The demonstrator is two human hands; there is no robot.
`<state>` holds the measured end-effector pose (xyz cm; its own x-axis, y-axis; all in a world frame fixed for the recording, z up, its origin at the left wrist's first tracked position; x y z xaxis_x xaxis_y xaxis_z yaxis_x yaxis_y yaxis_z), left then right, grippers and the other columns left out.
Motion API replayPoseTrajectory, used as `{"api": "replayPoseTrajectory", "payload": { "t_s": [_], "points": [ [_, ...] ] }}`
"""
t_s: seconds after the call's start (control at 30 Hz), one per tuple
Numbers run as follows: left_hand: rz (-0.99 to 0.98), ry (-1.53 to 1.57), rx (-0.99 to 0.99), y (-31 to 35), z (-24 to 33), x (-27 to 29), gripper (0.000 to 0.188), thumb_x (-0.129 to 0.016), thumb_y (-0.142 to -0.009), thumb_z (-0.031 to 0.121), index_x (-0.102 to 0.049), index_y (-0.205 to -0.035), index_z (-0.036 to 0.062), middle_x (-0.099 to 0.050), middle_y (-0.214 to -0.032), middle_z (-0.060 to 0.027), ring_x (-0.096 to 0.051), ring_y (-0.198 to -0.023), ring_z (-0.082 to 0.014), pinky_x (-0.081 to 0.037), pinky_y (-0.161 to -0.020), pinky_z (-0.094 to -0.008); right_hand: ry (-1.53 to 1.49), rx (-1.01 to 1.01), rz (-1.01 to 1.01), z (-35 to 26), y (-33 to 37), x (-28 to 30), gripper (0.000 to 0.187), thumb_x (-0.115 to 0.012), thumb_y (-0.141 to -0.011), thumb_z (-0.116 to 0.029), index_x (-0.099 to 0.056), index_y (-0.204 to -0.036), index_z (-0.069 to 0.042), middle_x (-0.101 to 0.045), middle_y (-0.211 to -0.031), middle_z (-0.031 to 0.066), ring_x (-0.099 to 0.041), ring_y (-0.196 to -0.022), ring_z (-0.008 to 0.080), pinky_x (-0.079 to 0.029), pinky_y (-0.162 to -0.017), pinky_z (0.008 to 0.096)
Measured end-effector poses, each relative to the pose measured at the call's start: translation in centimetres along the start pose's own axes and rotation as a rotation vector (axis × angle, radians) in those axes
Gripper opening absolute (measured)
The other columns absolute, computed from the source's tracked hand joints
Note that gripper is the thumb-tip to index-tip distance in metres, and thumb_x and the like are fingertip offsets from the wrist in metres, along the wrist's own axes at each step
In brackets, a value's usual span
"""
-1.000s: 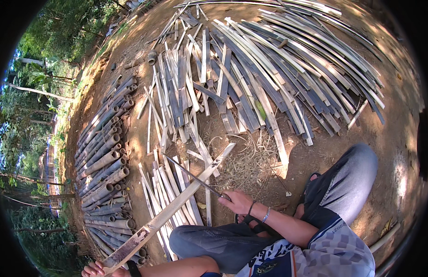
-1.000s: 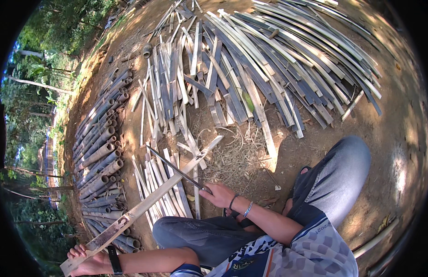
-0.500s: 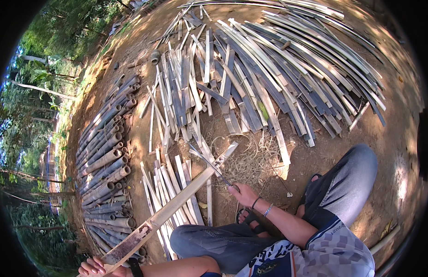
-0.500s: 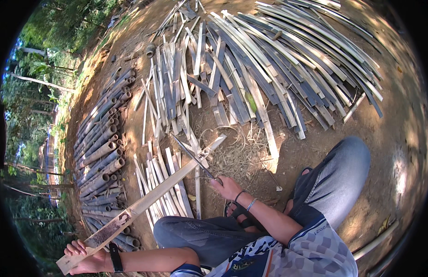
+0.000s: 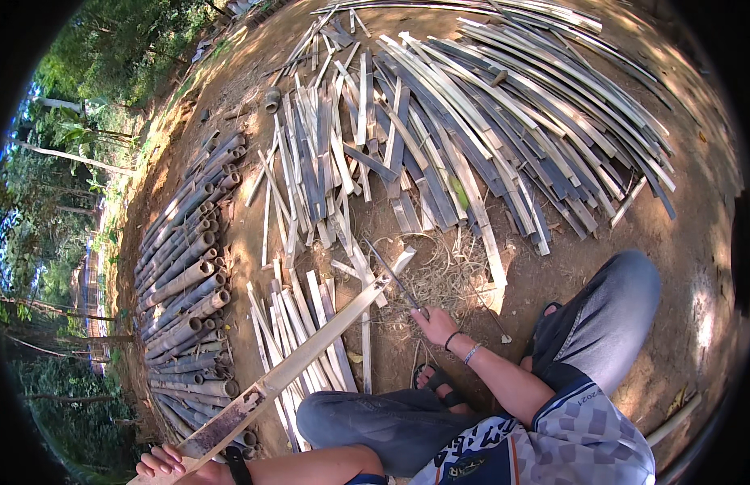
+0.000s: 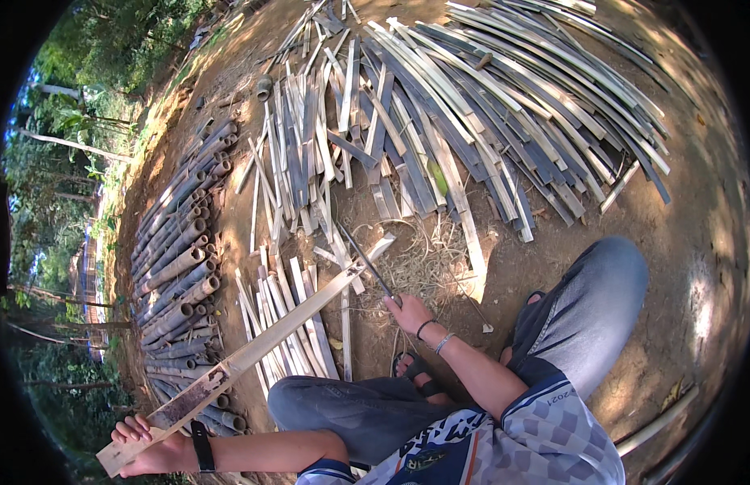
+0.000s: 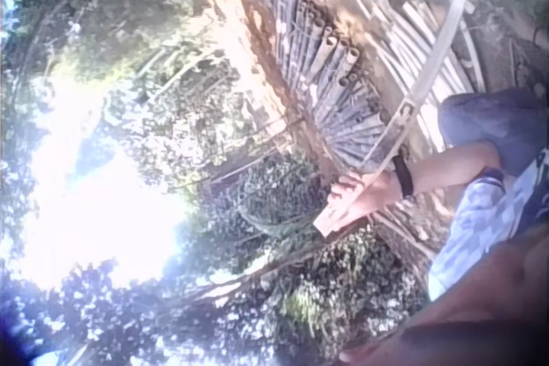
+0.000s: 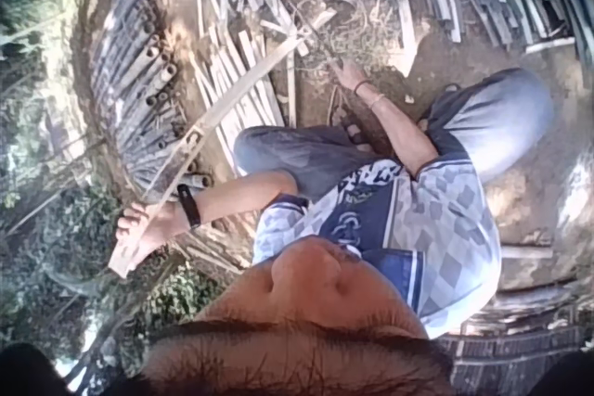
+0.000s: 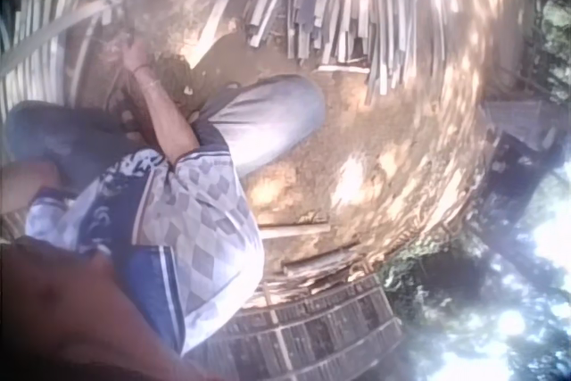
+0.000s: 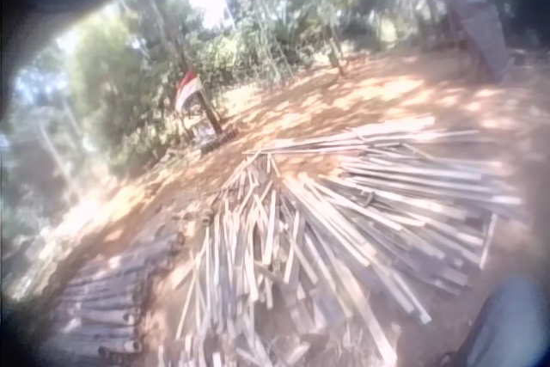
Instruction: The person carves a notch and shaves the surface of a bamboo strip using a large knife while sitting on the ground.
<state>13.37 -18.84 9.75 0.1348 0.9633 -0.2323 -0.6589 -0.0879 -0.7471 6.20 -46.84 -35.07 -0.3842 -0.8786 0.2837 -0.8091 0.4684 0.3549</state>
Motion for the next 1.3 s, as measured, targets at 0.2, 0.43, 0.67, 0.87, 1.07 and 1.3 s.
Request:
{"api": "replayPoseTrajectory", "payload": {
  "t_s": [0.2, 0.43, 0.67, 0.87, 1.07, 1.3],
  "points": [
    [-0.066, 0.067, -0.014, -0.1, 0.2, 0.8, 0.075, -0.011, -0.088, 0.073, -0.040, -0.079, 0.0040, -0.038, -0.065, -0.0054, -0.034, -0.050, -0.0133, -0.033, -0.047, -0.0254, -0.043, 0.106, -0.162, -2.9, 2.1, -0.4, 0.056, -0.045, -0.092, -0.051, -0.055, -0.081, 0.003, -0.058, -0.067, 0.0245, -0.058, -0.070, 0.0445, -0.045, -0.066, 0.0488],
    [0.020, -0.029, -0.013, 0.1, 0.1, 0.1, 0.074, -0.011, -0.088, 0.072, -0.039, -0.079, 0.0042, -0.038, -0.065, -0.0055, -0.033, -0.050, -0.0136, -0.033, -0.048, -0.0254, 0.006, 0.010, -0.016, -0.4, 0.3, 0.2, 0.056, -0.046, -0.092, -0.049, -0.057, -0.084, 0.005, -0.059, -0.071, 0.0276, -0.059, -0.075, 0.0445, -0.045, -0.068, 0.0496],
    [-0.015, 0.022, -0.012, 0.1, 0.0, 0.4, 0.073, -0.013, -0.089, 0.071, -0.039, -0.079, 0.0043, -0.038, -0.066, -0.0057, -0.034, -0.050, -0.0135, -0.033, -0.048, -0.0247, -0.012, 0.162, -0.111, -2.1, 2.3, -0.3, 0.054, -0.045, -0.091, -0.051, -0.059, -0.085, 0.001, -0.059, -0.065, 0.0214, -0.060, -0.068, 0.0413, -0.045, -0.064, 0.0492],
    [-0.154, 0.142, 0.010, -0.3, 0.1, 0.7, 0.073, -0.015, -0.088, 0.072, -0.039, -0.079, 0.0036, -0.037, -0.067, -0.0067, -0.035, -0.053, -0.0149, -0.033, -0.048, -0.0252, -0.050, -0.167, -0.004, 3.0, -0.2, -0.7, 0.059, -0.045, -0.091, -0.053, -0.059, -0.077, 0.003, -0.060, -0.069, 0.0226, -0.061, -0.070, 0.0404, -0.045, -0.065, 0.0478],
    [-0.282, 0.363, 0.051, 0.1, 0.1, -0.3, 0.076, -0.030, -0.085, 0.074, -0.052, -0.091, 0.0017, -0.048, -0.075, -0.0094, -0.045, -0.067, -0.0239, -0.040, -0.059, -0.0378, -0.082, 0.069, -0.180, -3.8, 3.2, -0.3, 0.051, -0.046, -0.092, -0.048, -0.056, -0.083, 0.002, -0.057, -0.067, 0.0229, -0.058, -0.068, 0.0409, -0.044, -0.064, 0.0474],
    [-0.308, 0.374, 0.059, -0.2, 0.1, -0.1, 0.076, -0.030, -0.085, 0.074, -0.052, -0.093, 0.0013, -0.047, -0.074, -0.0090, -0.044, -0.067, -0.0234, -0.040, -0.058, -0.0377, -0.164, -0.043, -0.027, 1.7, 0.0, -1.9, 0.053, -0.044, -0.093, -0.048, -0.056, -0.079, 0.001, -0.055, -0.061, 0.0206, -0.060, -0.065, 0.0378, -0.047, -0.063, 0.0471]
  ]
}}
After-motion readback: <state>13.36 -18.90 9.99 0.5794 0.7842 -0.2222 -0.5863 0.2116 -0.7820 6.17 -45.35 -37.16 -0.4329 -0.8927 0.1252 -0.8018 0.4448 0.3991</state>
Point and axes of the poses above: each hand's wrist, its own y-axis away from the middle knuckle, its own x-axis out of the back of the hand, z = x × y, the point moved 2 cm from there along -y, towards the middle knuckle
